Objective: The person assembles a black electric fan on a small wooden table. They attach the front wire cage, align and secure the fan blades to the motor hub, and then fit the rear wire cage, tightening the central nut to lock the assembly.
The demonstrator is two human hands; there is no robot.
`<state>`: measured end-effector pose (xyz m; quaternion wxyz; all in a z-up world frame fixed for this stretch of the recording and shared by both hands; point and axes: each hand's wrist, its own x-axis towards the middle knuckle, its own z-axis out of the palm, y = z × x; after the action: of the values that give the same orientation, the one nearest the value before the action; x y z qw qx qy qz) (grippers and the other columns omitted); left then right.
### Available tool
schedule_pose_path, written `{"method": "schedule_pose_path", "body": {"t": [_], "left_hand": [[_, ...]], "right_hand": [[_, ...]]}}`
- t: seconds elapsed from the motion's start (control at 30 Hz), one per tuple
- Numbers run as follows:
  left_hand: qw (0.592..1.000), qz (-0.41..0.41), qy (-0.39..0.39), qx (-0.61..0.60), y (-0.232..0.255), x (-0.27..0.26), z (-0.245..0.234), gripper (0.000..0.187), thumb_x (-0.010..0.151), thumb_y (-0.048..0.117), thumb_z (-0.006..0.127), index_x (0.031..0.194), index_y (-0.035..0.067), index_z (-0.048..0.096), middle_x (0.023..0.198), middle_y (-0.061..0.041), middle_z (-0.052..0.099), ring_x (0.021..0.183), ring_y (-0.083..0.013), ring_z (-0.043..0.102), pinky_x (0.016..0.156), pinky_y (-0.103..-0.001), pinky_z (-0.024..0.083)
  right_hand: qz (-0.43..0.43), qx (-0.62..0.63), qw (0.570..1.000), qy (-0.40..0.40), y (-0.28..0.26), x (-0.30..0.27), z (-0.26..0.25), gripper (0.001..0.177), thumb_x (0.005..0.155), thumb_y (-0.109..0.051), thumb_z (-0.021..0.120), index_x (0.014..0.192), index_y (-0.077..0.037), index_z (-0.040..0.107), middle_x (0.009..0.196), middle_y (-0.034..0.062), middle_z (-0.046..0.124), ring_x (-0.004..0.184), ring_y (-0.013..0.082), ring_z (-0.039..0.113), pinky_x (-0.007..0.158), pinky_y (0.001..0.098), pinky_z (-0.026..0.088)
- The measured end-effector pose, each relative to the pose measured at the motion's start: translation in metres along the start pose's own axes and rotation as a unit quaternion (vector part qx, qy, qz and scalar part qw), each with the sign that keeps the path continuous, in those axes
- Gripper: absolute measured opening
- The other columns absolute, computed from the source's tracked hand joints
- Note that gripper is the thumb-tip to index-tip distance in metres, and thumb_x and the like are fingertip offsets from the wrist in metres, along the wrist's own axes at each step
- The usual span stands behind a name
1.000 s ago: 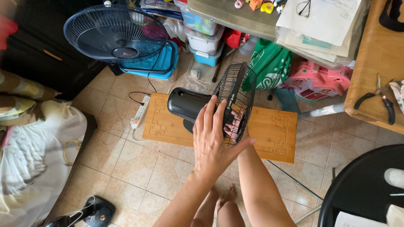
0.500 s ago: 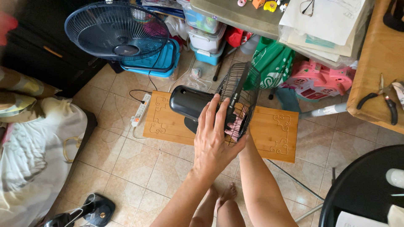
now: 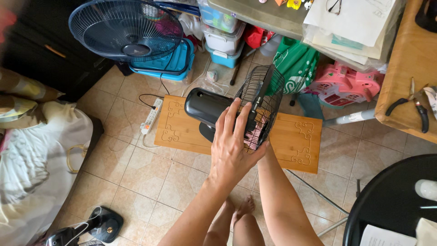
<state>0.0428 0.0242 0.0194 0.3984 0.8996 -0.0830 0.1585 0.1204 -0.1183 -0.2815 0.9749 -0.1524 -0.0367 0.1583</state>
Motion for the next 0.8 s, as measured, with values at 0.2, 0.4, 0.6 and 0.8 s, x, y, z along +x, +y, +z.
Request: {"method": "schedule_pose_path", "body": {"t": [0.2, 0.4, 0.6, 0.8], "left_hand": [[1.000, -0.005, 0.003, 0.000, 0.000, -0.001, 0.002, 0.094, 0.071, 0.028, 0.088, 0.150, 0.006, 0.044, 0.155, -0.021, 0.043, 0.140, -0.0423, 0.045, 0.112, -0.049, 0.045], [1.000, 0.013, 0.012, -0.004, -0.005, -0.001, 0.002, 0.093, 0.072, 0.026, 0.088, 0.151, 0.006, 0.043, 0.156, -0.020, 0.043, 0.139, -0.0418, 0.046, 0.115, -0.049, 0.044], [1.000, 0.023, 0.014, -0.010, -0.008, -0.002, 0.003, 0.091, 0.074, 0.024, 0.088, 0.152, 0.007, 0.043, 0.157, -0.019, 0.042, 0.139, -0.0417, 0.045, 0.117, -0.049, 0.042], [1.000, 0.013, 0.012, -0.008, -0.006, -0.001, 0.001, 0.092, 0.072, 0.025, 0.088, 0.152, 0.009, 0.044, 0.156, -0.018, 0.043, 0.139, -0.0415, 0.046, 0.115, -0.049, 0.044]], "right_hand": [[-0.014, -0.021, 1.000, 0.013, 0.000, 0.000, 0.010, 0.053, 0.112, -0.039, 0.053, 0.157, -0.011, 0.048, 0.152, 0.0122, 0.056, 0.132, 0.0267, 0.056, 0.108, 0.0460, 0.049], [-0.027, -0.038, 0.999, 0.018, 0.007, -0.002, 0.016, 0.052, 0.112, -0.038, 0.052, 0.157, -0.011, 0.045, 0.153, 0.0114, 0.053, 0.135, 0.0259, 0.053, 0.111, 0.0453, 0.047], [-0.042, -0.059, 0.997, 0.032, 0.017, -0.020, 0.027, 0.052, 0.112, -0.036, 0.051, 0.157, -0.011, 0.043, 0.155, 0.0106, 0.051, 0.138, 0.0250, 0.051, 0.114, 0.0446, 0.045], [-0.060, -0.085, 0.994, 0.044, 0.025, -0.036, 0.034, 0.052, 0.112, -0.034, 0.049, 0.158, -0.011, 0.041, 0.157, 0.0098, 0.049, 0.141, 0.0242, 0.048, 0.117, 0.0439, 0.043]]}}
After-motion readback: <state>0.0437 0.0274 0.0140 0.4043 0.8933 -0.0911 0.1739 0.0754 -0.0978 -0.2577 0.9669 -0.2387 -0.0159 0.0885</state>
